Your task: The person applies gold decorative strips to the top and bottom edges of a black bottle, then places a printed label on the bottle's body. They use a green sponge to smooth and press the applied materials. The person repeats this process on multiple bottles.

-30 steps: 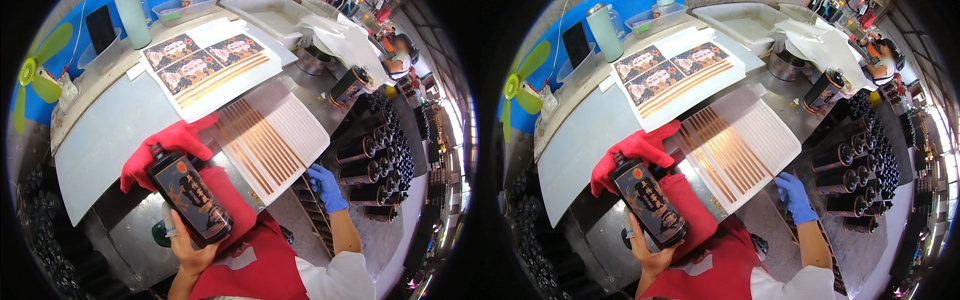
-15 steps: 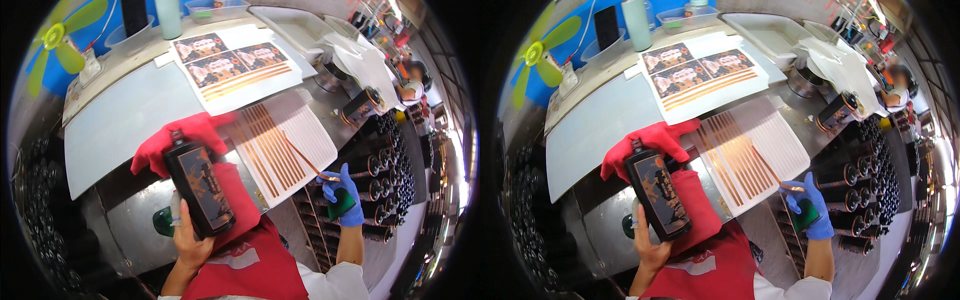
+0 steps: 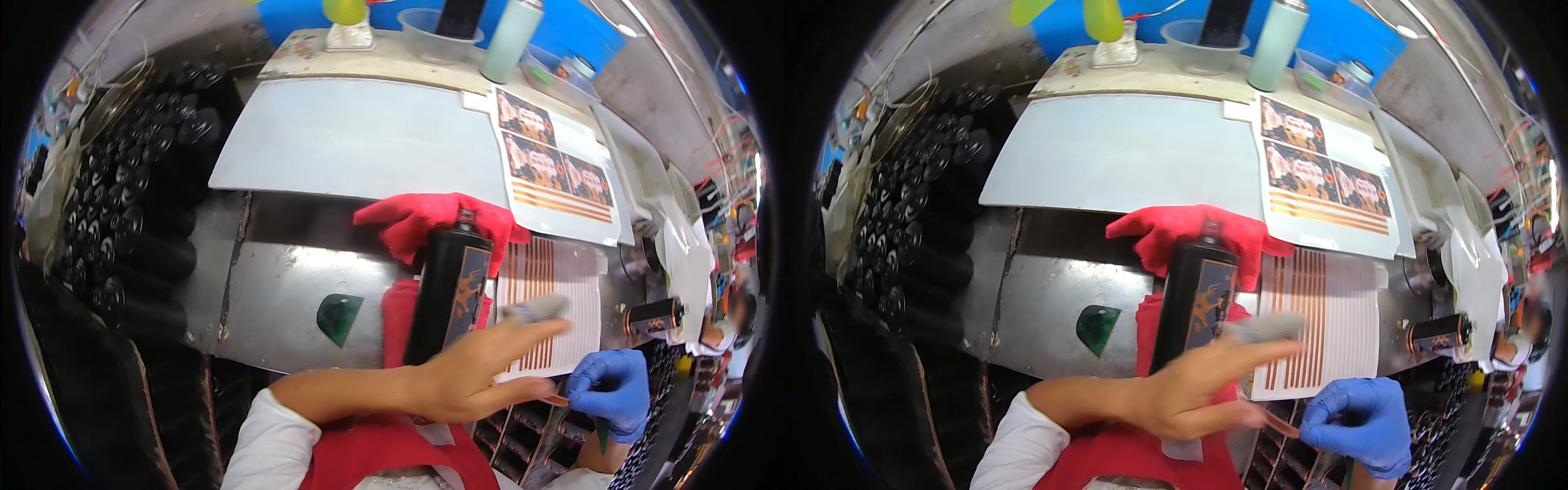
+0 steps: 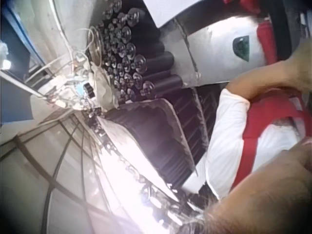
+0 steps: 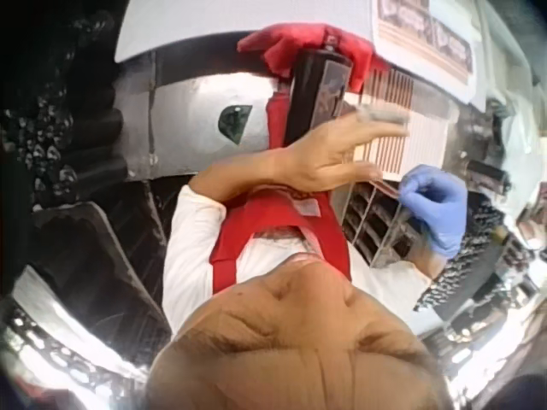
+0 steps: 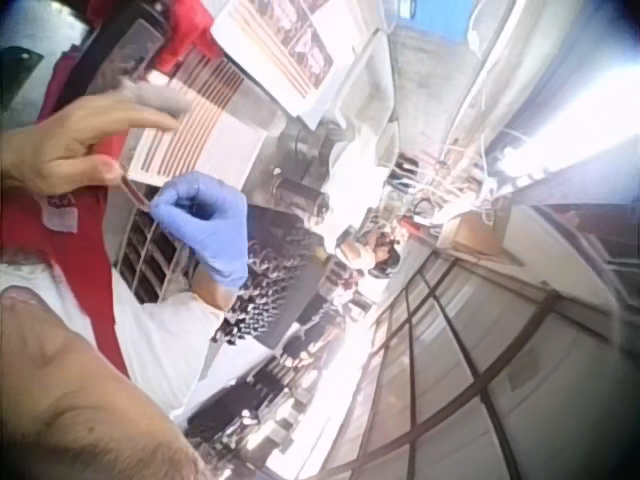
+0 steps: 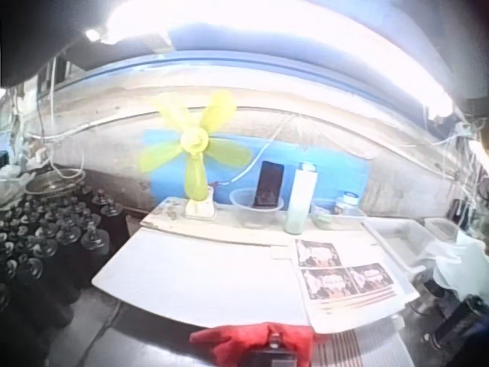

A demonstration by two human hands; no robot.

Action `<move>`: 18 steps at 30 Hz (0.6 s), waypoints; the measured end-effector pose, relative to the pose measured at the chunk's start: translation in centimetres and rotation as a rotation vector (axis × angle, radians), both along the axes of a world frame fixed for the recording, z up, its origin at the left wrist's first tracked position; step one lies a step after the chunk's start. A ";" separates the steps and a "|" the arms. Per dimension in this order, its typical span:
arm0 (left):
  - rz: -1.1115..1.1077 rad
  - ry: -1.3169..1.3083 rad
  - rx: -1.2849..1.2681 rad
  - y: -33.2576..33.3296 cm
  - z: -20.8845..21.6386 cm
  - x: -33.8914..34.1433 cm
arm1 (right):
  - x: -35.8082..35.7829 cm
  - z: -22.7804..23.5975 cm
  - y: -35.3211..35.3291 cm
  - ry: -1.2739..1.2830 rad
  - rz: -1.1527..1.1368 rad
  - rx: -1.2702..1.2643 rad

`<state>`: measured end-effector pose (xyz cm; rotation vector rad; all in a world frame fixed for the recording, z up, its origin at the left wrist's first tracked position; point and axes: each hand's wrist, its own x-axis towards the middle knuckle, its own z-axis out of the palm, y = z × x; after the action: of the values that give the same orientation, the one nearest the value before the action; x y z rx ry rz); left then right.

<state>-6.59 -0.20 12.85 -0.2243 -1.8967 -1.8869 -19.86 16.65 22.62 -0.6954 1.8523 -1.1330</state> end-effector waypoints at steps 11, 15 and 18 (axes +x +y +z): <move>0.110 -0.295 0.051 -6.4 -1.0 2.0 | -5.9 -3.8 -1.3 0.063 -0.336 -0.067; 0.266 -0.577 0.073 -8.5 -1.3 1.5 | -8.3 -7.7 -1.3 0.001 -0.442 -0.050; 0.394 -0.455 0.171 -8.7 -2.2 0.4 | -9.1 -9.4 -2.2 -0.063 -0.471 -0.110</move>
<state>-6.22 -8.86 10.69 0.6379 -1.8538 -1.9101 -28.94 14.49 13.18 -0.2788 1.9654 -1.5448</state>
